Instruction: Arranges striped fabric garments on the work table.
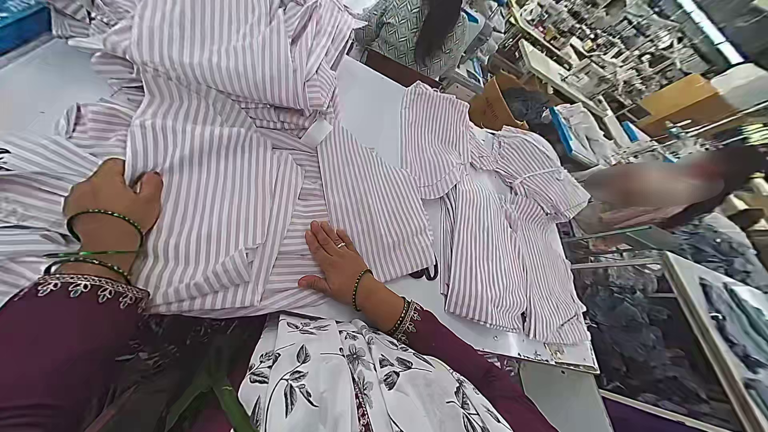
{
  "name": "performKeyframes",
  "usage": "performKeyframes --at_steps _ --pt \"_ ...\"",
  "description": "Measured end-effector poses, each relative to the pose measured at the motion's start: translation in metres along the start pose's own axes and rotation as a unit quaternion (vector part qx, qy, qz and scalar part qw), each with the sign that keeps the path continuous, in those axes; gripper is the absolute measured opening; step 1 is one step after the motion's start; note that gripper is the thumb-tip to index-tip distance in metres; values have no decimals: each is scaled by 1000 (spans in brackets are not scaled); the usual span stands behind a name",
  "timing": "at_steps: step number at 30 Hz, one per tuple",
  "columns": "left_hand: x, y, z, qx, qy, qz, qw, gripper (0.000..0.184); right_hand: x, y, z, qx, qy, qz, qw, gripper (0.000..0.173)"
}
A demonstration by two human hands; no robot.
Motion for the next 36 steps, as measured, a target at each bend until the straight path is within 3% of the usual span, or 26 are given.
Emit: performKeyframes --at_steps 4,6,8,10,14,17,19,22,25,29,31,36 --pt "-3 -5 5 6 0 4 1000 42 -4 -2 -3 -2 15 -9 1000 80" --pt "-4 -6 8 5 2 0 1000 42 -13 -5 0 -26 59 -13 998 66" --pt "-4 -4 6 -7 2 -7 1000 42 -31 -6 17 -65 161 75 982 39" --pt "5 6 -7 -3 -10 4 1000 44 -57 0 49 -39 236 177 955 27" --pt "24 24 -33 24 -25 38 999 46 -119 35 146 108 164 307 931 34" --pt "19 19 -25 8 -6 32 999 44 -147 64 208 258 143 273 916 51" --pt "13 11 -15 5 -4 41 999 41 -146 73 228 322 63 232 916 54" --pt "10 8 -11 5 3 50 999 37 -149 89 243 360 -57 182 913 36" --pt "11 9 -12 4 4 50 999 37 -174 97 264 395 -59 135 907 41" --pt "14 13 -19 11 -2 63 998 37 -237 71 284 394 -16 245 885 36" --pt "15 16 -21 10 4 49 999 40 -274 46 285 384 -22 295 875 41" --pt "-9 -8 32 -49 13 -1 999 39 -359 -31 271 403 -130 347 837 50"
Point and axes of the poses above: each hand's wrist, its own y-axis towards the middle knuckle, its own x-axis out of the palm, z = x × y, the point moved 3 cm from there along y, towards the middle knuckle
